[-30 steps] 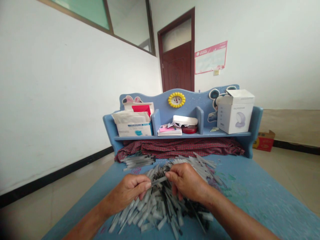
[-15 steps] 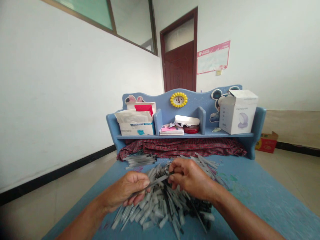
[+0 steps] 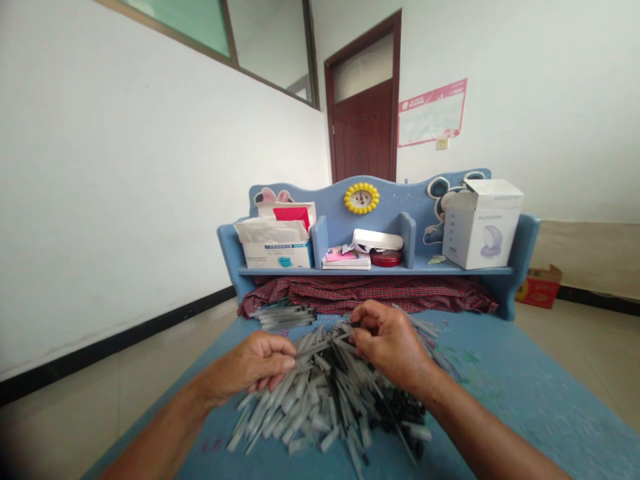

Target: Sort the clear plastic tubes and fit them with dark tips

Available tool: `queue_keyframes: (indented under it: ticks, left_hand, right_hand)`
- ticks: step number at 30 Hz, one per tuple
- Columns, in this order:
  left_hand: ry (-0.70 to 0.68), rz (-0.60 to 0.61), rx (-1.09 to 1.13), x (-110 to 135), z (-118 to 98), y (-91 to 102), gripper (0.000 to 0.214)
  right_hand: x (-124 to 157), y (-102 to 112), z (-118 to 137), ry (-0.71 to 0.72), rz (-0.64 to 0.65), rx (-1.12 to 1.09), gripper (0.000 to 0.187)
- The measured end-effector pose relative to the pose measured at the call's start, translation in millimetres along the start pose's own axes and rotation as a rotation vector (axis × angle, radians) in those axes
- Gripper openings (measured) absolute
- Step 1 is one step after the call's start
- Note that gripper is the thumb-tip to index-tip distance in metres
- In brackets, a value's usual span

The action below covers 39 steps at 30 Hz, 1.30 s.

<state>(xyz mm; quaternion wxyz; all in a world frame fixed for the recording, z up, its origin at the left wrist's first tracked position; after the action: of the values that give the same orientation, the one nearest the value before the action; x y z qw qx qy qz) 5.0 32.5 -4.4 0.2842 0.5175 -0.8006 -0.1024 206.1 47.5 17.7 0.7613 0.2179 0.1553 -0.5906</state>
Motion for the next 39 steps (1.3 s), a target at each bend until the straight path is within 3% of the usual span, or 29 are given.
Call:
queue_keyframes:
  ticks: [4,8,13,16,19,23,27,31,39]
  left_hand:
    - [-0.001,-0.131,-0.032,2.6,10.8,42.4,0.036]
    - [0.009,-0.224,-0.031,0.7,23.2,70.1,0.033]
    - [-0.070,-0.354,0.091,-8.9,19.2,68.7,0.029]
    - [-0.153,-0.379,0.209,-11.1,9.6,53.1,0.027]
    - [-0.193,-0.396,0.383,-9.4,4.9,38.7,0.024]
    - [-0.192,-0.349,0.594,-9.0,4.2,23.7,0.023]
    - [-0.210,-0.373,0.641,-9.0,1.7,23.1,0.020]
    - [-0.235,-0.409,0.585,-11.3,-0.7,27.2,0.021]
    - [-0.242,-0.318,0.614,-14.1,-2.6,18.4,0.023]
  right_hand:
    - [-4.4,25.2,10.0,0.065,-0.130,0.138,0.012]
    - [1.4,26.6,29.5,0.266,-0.164,0.590,0.006]
    - [21.2,-17.4,33.1,0.637,0.035,0.923,0.015]
    - [31.1,-40.9,22.2,0.706,0.208,1.020,0.019]
    - [31.0,-44.1,17.6,0.602,0.262,1.023,0.016]
    - [17.4,-25.2,19.9,0.312,0.298,1.014,0.015]
    - [8.2,-5.1,20.6,0.088,0.525,0.999,0.012]
    - [18.3,8.0,17.5,0.008,0.696,0.925,0.020]
    - [45.2,16.3,-7.3,-0.065,0.656,0.967,0.018]
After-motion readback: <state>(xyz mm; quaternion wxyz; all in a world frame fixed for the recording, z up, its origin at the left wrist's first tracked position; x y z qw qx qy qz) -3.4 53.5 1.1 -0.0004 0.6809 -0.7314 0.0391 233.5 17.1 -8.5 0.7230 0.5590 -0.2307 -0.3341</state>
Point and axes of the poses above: each hand's wrist, its own x-axis away from the middle knuckle, its own y-axis out of the back of the hand, z = x × y, the point moved 7 cm from there along -x, towards the middle knuckle, and after that the axes turned 10 degrees about y, right-handed, at the moved point
